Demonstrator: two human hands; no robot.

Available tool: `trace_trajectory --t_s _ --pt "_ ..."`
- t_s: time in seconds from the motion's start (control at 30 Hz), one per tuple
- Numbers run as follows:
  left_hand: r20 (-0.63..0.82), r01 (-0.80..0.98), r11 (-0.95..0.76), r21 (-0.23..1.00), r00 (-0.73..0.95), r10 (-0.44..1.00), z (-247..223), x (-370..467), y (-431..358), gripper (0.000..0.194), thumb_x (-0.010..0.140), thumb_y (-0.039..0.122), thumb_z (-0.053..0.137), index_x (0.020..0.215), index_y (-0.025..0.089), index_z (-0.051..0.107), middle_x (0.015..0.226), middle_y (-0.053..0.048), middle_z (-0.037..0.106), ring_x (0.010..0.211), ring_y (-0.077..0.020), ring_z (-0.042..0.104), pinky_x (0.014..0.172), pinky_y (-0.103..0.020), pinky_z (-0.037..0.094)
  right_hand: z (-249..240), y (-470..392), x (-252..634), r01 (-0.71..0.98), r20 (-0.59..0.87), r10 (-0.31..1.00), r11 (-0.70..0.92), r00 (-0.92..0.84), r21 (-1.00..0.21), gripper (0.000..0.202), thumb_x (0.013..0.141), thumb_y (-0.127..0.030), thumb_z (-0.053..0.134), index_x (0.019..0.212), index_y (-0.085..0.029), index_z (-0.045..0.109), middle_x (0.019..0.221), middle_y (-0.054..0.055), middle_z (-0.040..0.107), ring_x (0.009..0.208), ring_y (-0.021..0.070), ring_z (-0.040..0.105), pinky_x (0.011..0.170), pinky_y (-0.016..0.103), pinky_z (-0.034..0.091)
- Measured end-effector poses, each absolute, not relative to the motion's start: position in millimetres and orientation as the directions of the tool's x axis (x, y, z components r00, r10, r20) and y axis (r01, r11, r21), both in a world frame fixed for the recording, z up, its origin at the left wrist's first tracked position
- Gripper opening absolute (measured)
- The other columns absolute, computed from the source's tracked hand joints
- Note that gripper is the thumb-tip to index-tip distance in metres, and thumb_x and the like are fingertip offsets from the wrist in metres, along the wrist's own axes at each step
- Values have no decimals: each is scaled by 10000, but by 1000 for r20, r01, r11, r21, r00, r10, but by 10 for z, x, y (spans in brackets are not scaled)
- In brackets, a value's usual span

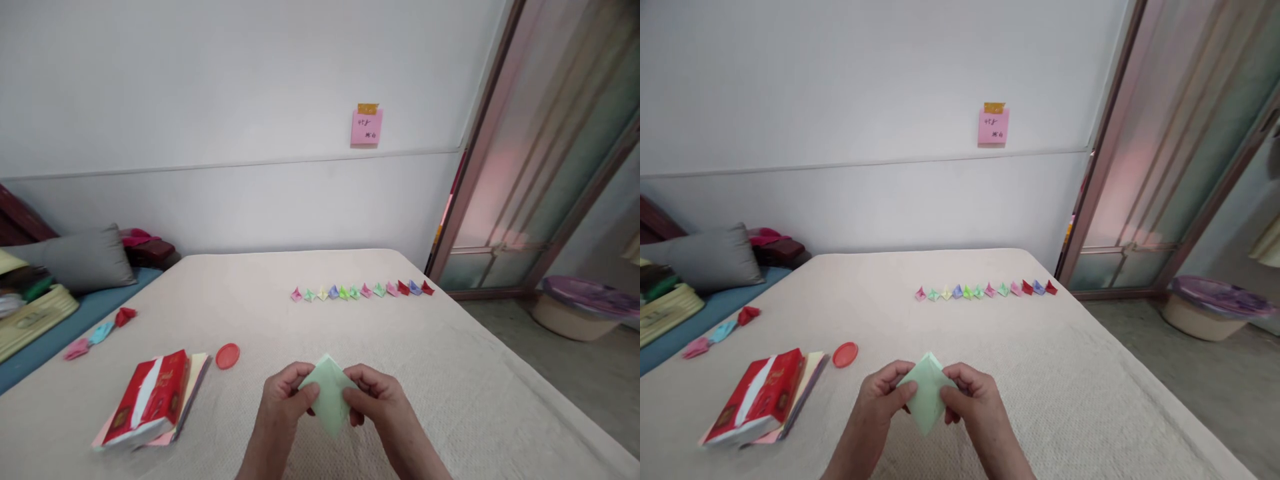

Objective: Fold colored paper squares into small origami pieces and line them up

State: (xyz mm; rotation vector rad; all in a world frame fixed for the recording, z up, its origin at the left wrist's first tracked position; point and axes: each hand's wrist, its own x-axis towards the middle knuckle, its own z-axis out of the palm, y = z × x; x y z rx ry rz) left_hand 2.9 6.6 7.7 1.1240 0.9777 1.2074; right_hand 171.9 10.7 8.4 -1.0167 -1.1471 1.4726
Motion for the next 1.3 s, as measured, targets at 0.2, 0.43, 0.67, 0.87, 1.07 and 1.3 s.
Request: trace_trajectory --t_s 0.2,0.43,0.67,0.87,1.07,1.3 --pt "18 -142 6 990 161 987 92 40 60 135 721 182 653 829 146 725 596 12 632 546 -110 497 518 -212 379 102 79 1703 -231 -47 973 -100 -227 -968 100 705 -212 647 766 -152 699 591 5 632 535 123 463 504 242 320" --pt "15 -163 12 987 160 987 46 40 74 92 698 193 682 769 155 726 561 21 623 515 -94 501 500 -193 380 120 70 1684 -241 -60 972 -116 -228 -964 90 682 -180 629 668 -138 707 530 2 614 522 123 455 503 245 316" --pt "-15 -230 61 971 196 980 41 69 68 129 660 205 727 779 155 721 570 3 665 501 -106 552 500 -200 415 112 81 1721 -272 -41 988 -81 -149 -959 81 685 -174 635 652 -157 708 525 -18 594 514 111 426 511 243 302" --pt "19 -172 10 985 166 986 102 36 41 128 764 198 651 838 163 749 577 -9 680 543 -124 590 545 -219 447 107 98 1749 -251 -2 981 -51 -194 -967 170 660 -108 618 713 -180 762 621 -10 590 571 123 453 516 245 323" --pt "79 -195 -46 980 164 983 50 -11 17 178 828 197 579 850 169 754 597 -32 707 574 -149 622 568 -244 466 80 99 1780 -285 78 968 7 -239 -959 251 690 -62 564 703 -201 771 704 -2 570 636 129 476 543 246 338" --pt "83 -126 -64 990 152 985 101 -9 4 220 780 117 546 715 169 749 603 -34 702 594 -161 621 603 -261 467 87 76 1763 -285 23 977 -40 -214 -958 300 675 -44 493 698 -189 755 716 6 563 636 136 447 558 258 329"
